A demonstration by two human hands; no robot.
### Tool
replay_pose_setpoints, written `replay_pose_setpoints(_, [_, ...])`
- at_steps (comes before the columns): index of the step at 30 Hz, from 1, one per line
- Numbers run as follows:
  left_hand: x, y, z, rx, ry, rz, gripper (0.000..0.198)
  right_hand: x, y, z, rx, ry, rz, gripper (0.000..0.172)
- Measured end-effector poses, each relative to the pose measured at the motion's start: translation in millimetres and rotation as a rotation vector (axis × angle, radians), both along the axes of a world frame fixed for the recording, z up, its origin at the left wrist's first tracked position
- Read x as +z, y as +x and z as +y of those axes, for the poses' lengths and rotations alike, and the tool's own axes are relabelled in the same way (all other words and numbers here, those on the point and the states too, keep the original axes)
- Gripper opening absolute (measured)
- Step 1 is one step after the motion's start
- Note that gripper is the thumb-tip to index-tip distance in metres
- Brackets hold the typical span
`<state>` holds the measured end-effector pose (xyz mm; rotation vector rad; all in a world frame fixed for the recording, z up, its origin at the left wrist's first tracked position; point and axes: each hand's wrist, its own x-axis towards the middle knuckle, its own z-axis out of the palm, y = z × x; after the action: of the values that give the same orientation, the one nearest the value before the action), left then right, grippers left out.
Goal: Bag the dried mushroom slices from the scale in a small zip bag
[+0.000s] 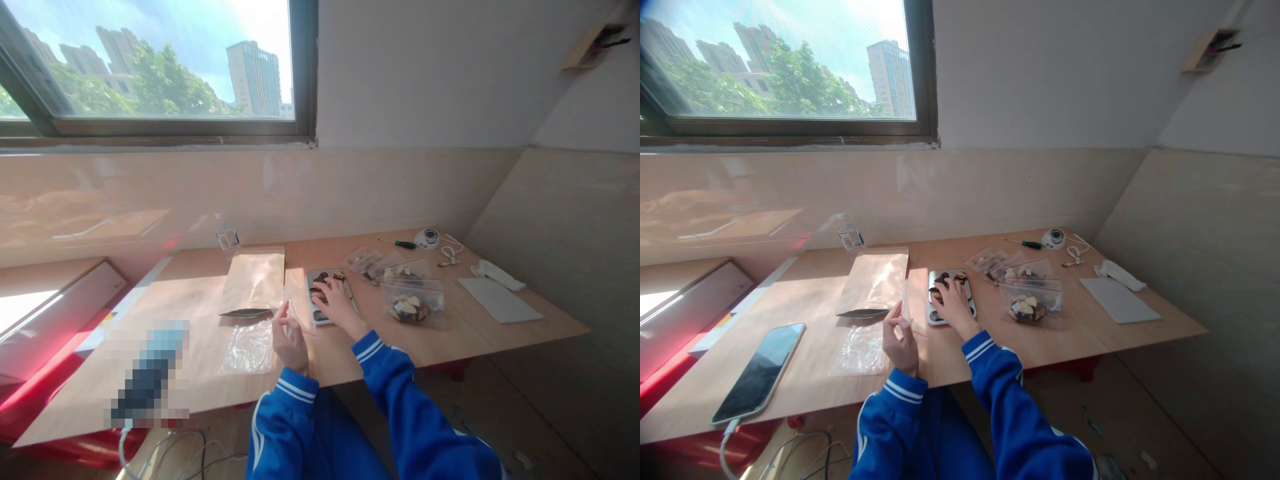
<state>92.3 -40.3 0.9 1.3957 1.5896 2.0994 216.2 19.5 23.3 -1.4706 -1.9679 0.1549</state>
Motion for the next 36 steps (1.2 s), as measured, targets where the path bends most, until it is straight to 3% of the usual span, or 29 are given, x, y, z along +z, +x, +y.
replay_pose_setpoints(5, [-0.8, 0, 1, 0.008, 0.011, 0.016, 0.018, -17.7, 8, 9, 0.014, -0.002, -0.086, 0.026])
replay_pose_setpoints(19, [-2.3, -1, 1, -0.033, -0.008, -0.008, 0.017, -9.4, 20, 21, -0.167, 0.061, -0.380, 0.025])
replay_pose_setpoints(23, [-3.1, -1, 2, -0.053, -0.006, 0.000, 0.017, -7.4, 23, 20, -0.209, 0.025, -0.291, 0.025])
replay_pose_setpoints(27, [-3.1, -1, 2, -0.067, -0.024, -0.019, 0.018, 4.7, 20, 15, -0.262, 0.019, 0.018, 0.026])
replay_pose_setpoints(30, [-4.7, -1, 3, -0.083, -0.025, -0.013, 0.017, 23.6, 8, 8, -0.143, -0.064, 0.276, 0.033])
replay_pose_setpoints(32, [-6.2, -2, 3, -0.085, -0.022, 0.004, 0.016, 36.7, -2, 1, 0.036, -0.244, 0.372, 0.035])
replay_pose_setpoints(34, [-7.5, -3, 3, -0.074, -0.027, 0.012, 0.015, 47.3, -12, -5, 0.174, -0.421, 0.349, 0.033])
replay_pose_setpoints(36, [-8.1, -3, 3, -0.064, -0.035, 0.012, 0.015, 54.5, -20, -11, 0.180, -0.501, 0.250, 0.029])
